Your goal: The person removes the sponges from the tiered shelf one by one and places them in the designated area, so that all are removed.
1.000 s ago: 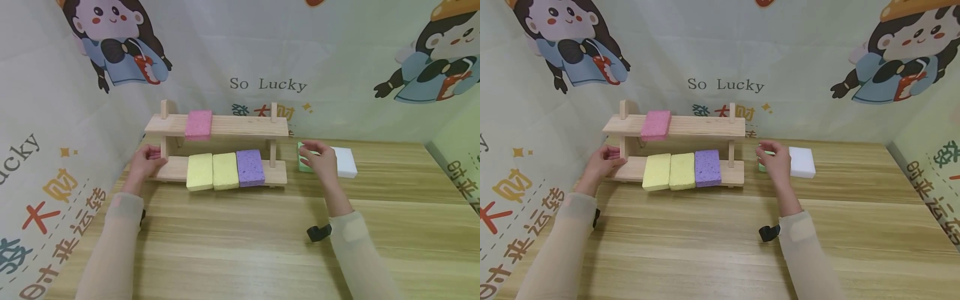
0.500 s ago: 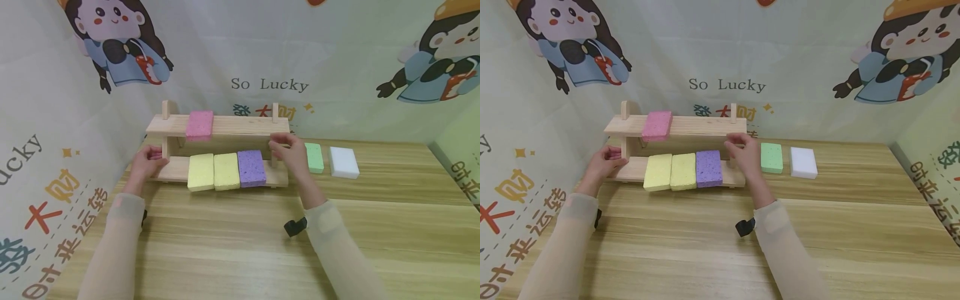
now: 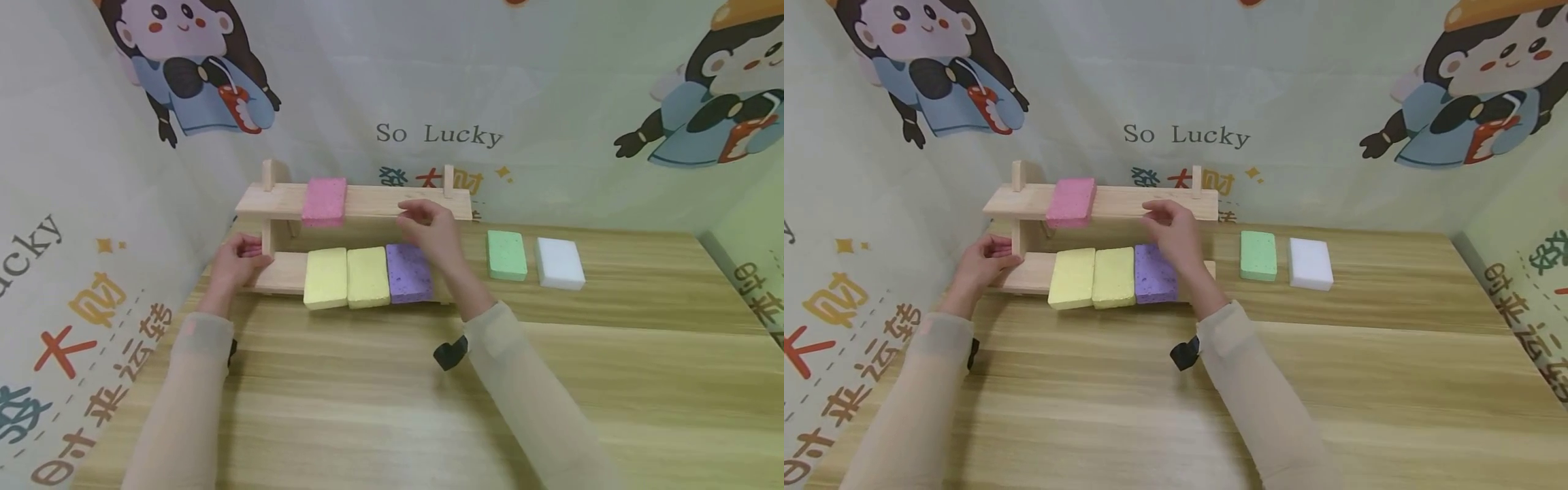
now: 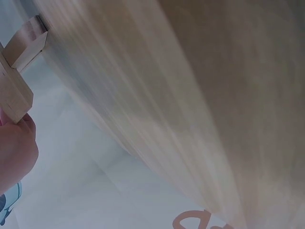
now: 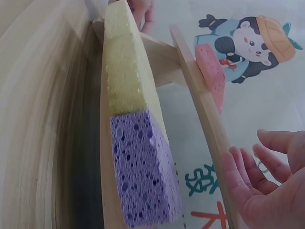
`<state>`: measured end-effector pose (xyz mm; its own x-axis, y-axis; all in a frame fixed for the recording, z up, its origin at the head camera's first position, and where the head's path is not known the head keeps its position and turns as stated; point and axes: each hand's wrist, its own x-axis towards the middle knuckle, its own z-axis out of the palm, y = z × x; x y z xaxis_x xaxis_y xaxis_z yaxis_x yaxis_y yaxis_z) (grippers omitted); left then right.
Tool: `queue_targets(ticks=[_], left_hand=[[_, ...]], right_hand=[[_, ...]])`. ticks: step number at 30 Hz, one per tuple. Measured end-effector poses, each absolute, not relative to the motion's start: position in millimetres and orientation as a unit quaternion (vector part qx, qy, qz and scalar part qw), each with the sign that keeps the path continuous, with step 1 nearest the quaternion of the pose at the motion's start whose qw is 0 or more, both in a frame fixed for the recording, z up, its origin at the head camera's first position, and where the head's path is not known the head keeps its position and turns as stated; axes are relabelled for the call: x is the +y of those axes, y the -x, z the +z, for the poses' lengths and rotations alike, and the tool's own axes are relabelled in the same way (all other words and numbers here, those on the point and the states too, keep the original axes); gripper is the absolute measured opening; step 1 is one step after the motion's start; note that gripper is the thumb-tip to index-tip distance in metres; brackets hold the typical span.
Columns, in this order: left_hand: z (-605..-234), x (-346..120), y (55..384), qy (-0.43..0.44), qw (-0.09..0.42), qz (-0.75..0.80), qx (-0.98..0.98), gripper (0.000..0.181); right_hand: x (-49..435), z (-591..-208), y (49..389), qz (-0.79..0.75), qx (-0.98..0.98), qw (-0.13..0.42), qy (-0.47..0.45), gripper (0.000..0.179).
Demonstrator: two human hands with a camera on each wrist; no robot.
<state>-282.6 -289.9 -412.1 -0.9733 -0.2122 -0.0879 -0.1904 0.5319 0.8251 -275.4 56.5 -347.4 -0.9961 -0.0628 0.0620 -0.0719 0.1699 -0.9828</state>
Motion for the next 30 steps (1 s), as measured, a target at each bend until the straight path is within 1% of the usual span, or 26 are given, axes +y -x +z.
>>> queue_targets(ticks=[5,14,25,30], left_hand=[[-411.7,-292.7,282.6,-0.11,0.01,-0.464,-0.879,0.047],[-411.2,-291.5,283.5,-0.118,0.006,-0.463,-0.878,0.048],[-410.1,-290.7,283.2,-0.111,0.007,-0.47,-0.876,0.049],[-410.4,-291.9,283.0,-0.111,0.009,-0.472,-0.875,0.049]], right_hand=[[39.6,-344.5,280.6,0.655,-0.754,-0.012,-0.055,0.031],[17.8,-339.4,286.6,0.672,-0.737,-0.016,-0.068,0.033],[-7.3,-337.6,291.9,0.682,-0.727,-0.048,-0.066,0.036],[-17.2,-339.8,294.0,0.691,-0.717,-0.065,-0.061,0.04]])
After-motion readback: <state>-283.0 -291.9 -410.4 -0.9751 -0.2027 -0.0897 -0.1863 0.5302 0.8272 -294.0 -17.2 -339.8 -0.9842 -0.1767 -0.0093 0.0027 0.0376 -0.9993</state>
